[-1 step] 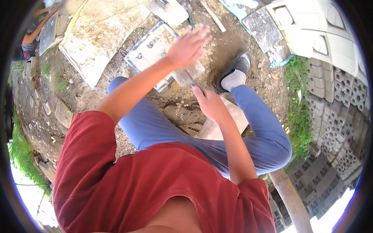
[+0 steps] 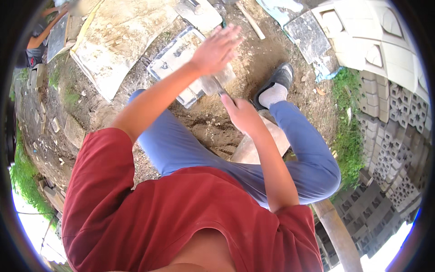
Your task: The person dusts a mold by hand, scoops powder onto it using a trowel, presses the powder into the mold by hand, and smooths the surface and edges with the trowel.
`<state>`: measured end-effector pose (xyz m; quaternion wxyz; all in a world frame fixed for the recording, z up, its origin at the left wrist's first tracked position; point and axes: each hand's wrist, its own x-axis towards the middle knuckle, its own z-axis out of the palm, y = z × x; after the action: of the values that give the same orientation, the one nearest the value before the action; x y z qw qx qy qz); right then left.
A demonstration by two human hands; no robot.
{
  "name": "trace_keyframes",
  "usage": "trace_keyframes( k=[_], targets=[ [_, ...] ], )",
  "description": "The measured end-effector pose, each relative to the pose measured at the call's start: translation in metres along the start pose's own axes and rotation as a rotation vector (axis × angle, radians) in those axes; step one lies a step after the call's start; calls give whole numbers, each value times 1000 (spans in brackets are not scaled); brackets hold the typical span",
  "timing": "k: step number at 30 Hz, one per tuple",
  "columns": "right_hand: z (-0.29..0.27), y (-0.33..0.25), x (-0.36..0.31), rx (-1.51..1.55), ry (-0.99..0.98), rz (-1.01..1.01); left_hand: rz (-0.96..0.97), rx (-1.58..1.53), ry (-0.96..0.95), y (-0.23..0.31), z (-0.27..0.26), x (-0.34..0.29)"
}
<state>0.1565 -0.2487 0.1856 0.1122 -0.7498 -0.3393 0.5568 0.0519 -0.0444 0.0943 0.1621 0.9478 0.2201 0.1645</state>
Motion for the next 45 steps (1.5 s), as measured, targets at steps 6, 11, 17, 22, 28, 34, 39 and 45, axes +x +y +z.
trace_keyframes(
  k=[6, 11, 17, 22, 28, 34, 39, 45],
  targets=[
    [5, -93, 92, 54, -160, 1, -137, 111, 105, -123, -14, -2],
    [16, -119, 138, -18, -211, 50, -196, 57, 73, -167, 7, -18],
    [14, -109, 152, 16, -261, 132, -190, -41, -20, -174, 31, -21],
    [10, -113, 153, 29, -281, 168, -172, -112, 67, -181, 33, -9],
    [7, -116, 150, 12, -303, 201, -75, 5, 0, -176, 34, -9],
    [9, -111, 138, 44, -272, 220, 32, 82, -97, -163, 27, -4],
    [12, -122, 133, 1, -261, 198, 27, 79, -94, -165, 22, -8],
    [13, -96, 139, -20, -221, 103, 7, -9, -118, -157, 26, -2]
  ],
)
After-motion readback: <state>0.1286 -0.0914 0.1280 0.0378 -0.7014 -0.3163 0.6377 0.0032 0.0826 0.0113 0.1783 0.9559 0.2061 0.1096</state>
